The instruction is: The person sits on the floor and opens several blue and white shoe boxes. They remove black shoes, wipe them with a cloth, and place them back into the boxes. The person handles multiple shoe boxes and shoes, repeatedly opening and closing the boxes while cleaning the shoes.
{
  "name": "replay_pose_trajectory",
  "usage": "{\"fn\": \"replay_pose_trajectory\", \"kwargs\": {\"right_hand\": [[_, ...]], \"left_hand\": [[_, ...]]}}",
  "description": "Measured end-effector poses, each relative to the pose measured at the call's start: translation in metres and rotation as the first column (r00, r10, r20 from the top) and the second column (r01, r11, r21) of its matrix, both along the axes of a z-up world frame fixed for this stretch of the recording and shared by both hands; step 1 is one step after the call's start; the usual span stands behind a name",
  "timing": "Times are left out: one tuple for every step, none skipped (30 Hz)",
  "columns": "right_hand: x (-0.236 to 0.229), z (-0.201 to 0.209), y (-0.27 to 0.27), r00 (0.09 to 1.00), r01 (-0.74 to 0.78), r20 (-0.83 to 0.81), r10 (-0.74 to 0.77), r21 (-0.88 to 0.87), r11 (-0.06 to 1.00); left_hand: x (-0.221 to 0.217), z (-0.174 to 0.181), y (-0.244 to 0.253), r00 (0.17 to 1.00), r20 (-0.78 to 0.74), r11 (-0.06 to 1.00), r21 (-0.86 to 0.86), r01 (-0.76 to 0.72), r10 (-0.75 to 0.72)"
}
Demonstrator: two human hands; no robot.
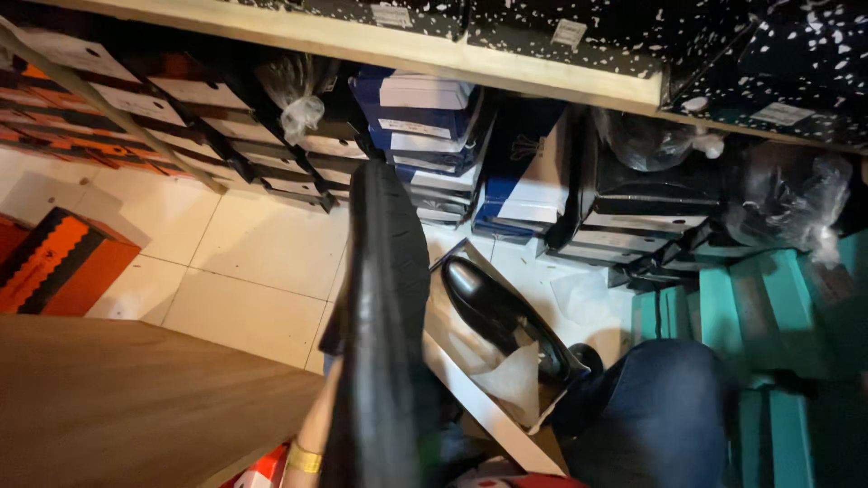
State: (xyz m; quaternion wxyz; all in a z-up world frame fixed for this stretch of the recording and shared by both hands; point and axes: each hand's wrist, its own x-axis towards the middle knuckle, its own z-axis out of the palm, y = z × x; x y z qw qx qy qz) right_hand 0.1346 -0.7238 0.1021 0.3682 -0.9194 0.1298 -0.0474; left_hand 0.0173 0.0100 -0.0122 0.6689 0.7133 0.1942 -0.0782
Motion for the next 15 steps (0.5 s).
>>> {"fn": "replay_pose_trajectory", "kwargs": {"right_hand": [[-0.007, 0.004, 0.021, 0.998, 0.025, -0.054, -0.023, 0.027, 0.999], [0.026, 0.064, 0.118, 0.997, 0.027, -0.067, -0.025, 0.026, 0.999], [0.016, 0.133, 0.212, 0.989, -0.135, 0.055, 0.136, -0.025, 0.991], [-0.03, 0.203, 0.29, 0.939, -0.288, 0.168, 0.301, -0.096, 0.953], [-0.031, 0.189, 0.297, 0.94, -0.289, 0.158, 0.302, -0.095, 0.952], [-0.031, 0.176, 0.305, 0.923, -0.357, -0.116, 0.367, 0.096, 0.929], [-0.031, 0.162, 0.314, 0.817, -0.355, -0.366, 0.446, 0.291, 0.889], [-0.031, 0.156, 0.324, 0.812, -0.359, -0.37, 0.451, 0.291, 0.887], [-0.031, 0.15, 0.335, 0.751, -0.499, -0.262, 0.606, 0.375, 0.781], [-0.036, 0.143, 0.345, 0.661, -0.619, -0.151, 0.735, 0.445, 0.647], [-0.037, 0.136, 0.349, 0.653, -0.615, -0.165, 0.739, 0.455, 0.644], [-0.036, 0.128, 0.354, 0.688, -0.472, -0.22, 0.692, 0.588, 0.656], [-0.034, 0.12, 0.36, 0.71, -0.309, -0.284, 0.644, 0.696, 0.648], [-0.033, 0.111, 0.365, 0.703, -0.312, -0.286, 0.651, 0.699, 0.643], [-0.032, 0.102, 0.37, 0.786, -0.311, -0.259, 0.562, 0.62, 0.721]], "left_hand": [[0.011, 0.021, -0.012, 1.0, -0.003, 0.999, 0.032, -0.031, 0.031], [0.056, 0.082, -0.047, 0.999, -0.016, 0.999, 0.032, -0.028, 0.029], [0.082, 0.149, -0.081, 0.975, 0.133, 0.976, -0.148, -0.158, 0.178], [0.089, 0.221, -0.112, 0.904, 0.249, 0.906, -0.341, -0.253, 0.346], [0.097, 0.214, -0.117, 0.907, 0.24, 0.905, -0.34, -0.256, 0.347], [0.104, 0.208, -0.121, 0.928, 0.187, 0.944, -0.146, -0.297, 0.321], [0.112, 0.201, -0.125, 0.944, 0.127, 0.948, 0.055, -0.313, 0.304], [0.116, 0.206, -0.13, 0.943, 0.123, 0.946, 0.055, -0.318, 0.31], [0.12, 0.209, -0.134, 0.948, 0.267, 0.971, 0.114, -0.211, 0.174], [0.119, 0.212, -0.138, 0.924, 0.381, 0.976, 0.189, -0.107, 0.027], [0.115, 0.211, -0.145, 0.931, 0.364, 0.976, 0.189, -0.11, 0.035], [0.113, 0.211, -0.15, 0.982, 0.183, 0.977, 0.212, 0.01, -0.05], [0.111, 0.212, -0.155, 0.991, -0.004, 0.968, 0.211, 0.134, -0.136], [0.113, 0.214, -0.162, 0.992, -0.009, 0.969, 0.212, 0.126, -0.127], [0.115, 0.216, -0.169, 0.983, -0.07, 0.951, 0.25, 0.18, -0.167]]}}
